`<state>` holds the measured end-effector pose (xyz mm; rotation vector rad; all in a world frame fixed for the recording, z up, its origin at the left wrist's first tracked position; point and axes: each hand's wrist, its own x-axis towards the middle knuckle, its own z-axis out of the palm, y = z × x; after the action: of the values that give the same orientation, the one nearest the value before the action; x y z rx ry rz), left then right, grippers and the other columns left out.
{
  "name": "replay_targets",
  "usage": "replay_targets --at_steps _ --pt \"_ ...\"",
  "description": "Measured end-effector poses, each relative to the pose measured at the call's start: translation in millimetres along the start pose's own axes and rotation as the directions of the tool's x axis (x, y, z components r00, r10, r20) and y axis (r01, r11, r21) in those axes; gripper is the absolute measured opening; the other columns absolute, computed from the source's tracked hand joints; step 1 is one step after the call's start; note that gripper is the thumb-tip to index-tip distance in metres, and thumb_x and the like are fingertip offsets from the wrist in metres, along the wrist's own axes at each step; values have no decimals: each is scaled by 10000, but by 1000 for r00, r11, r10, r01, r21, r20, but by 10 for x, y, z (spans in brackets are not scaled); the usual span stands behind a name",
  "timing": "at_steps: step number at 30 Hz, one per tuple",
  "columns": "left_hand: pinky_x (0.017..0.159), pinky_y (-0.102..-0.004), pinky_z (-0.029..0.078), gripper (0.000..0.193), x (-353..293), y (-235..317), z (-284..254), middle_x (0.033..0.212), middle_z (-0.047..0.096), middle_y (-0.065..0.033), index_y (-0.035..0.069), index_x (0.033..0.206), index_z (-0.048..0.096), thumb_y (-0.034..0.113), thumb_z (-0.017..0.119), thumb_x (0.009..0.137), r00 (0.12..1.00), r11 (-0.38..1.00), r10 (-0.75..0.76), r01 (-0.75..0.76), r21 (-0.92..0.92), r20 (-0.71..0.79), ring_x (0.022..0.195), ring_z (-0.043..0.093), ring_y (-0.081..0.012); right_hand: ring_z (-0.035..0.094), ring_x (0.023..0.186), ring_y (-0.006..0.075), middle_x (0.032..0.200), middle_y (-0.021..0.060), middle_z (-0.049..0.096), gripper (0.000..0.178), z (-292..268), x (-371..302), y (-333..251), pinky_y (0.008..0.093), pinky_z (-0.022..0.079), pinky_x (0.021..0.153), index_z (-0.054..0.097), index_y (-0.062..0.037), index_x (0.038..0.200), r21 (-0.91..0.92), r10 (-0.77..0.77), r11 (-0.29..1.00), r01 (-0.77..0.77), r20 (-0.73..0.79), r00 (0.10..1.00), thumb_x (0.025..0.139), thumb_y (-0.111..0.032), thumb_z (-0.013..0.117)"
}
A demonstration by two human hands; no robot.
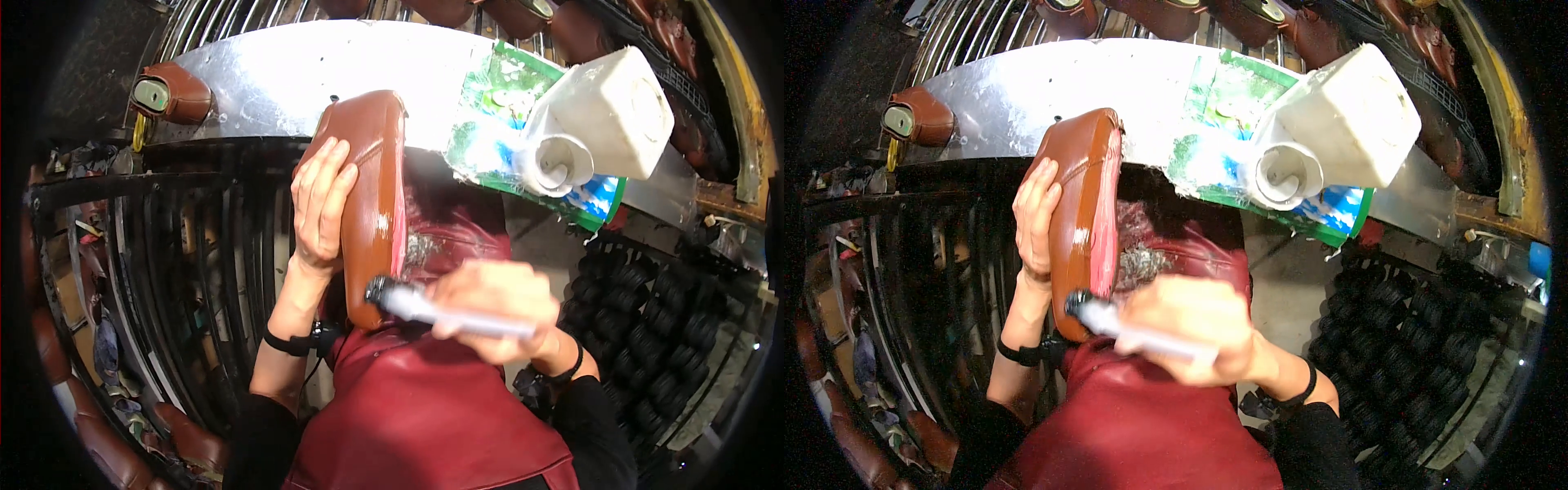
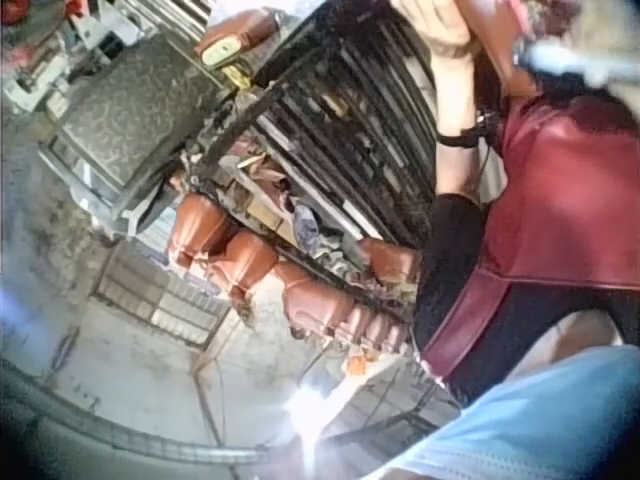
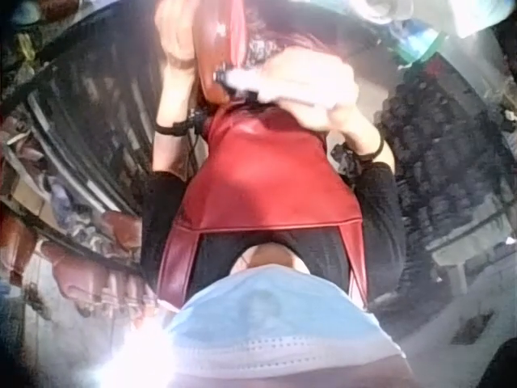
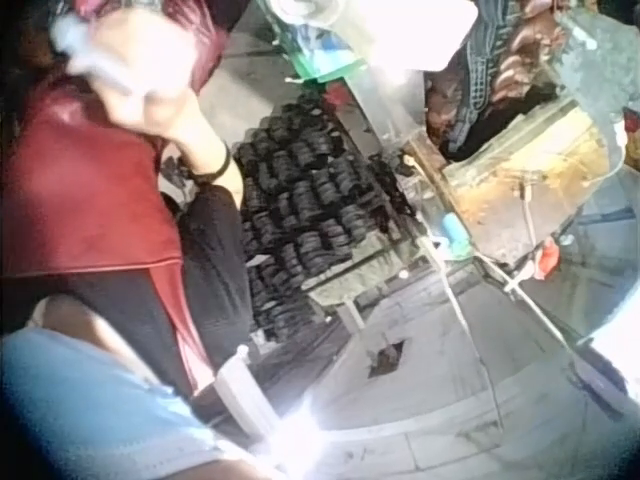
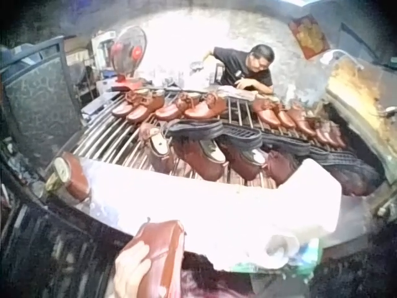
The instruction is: Applying adhesive to the edges of shoe uppers and organizing soles at a manufacturing station.
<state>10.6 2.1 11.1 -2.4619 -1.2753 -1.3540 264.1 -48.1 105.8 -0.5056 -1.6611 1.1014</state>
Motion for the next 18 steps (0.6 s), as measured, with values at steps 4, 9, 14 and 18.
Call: replay_targets --at_steps 4,9,14,18 --pt "1101 -527 476 423 99 56 -28 1400 622 -269 -52 1341 602 89 647 945 1000 1000 13 -13 16 -2 1287 620 -431 757 785 341 942 225 751 239 17 -94 -366 389 635 731 715 110 1060 -2 102 995 -103 159 982 840 20 690" --pt "1106 -518 460 569 211 170 -100 1395 623 -259 -57 1384 593 125 724 861 999 997 -13 10 76 41 1292 609 -428 696 676 129 822 106 747 88 -118 153 -254 273 543 570 740 74 995 330 559 824 -460 -345 754 929 15 733" --pt "1122 -501 434 656 371 184 -80 1418 611 -233 -45 1403 590 138 778 802 997 998 -50 47 52 58 1320 585 -410 683 628 131 851 110 745 78 -130 268 -287 245 532 543 732 86 992 233 447 893 -386 -353 822 970 16 707" --pt "1123 -500 431 681 522 247 -112 1409 611 -236 -36 1415 582 101 778 777 988 995 -99 95 43 116 1316 582 -414 691 619 166 884 147 748 113 -181 339 -375 263 545 537 728 83 1051 394 555 821 -413 -382 739 981 -4 709"
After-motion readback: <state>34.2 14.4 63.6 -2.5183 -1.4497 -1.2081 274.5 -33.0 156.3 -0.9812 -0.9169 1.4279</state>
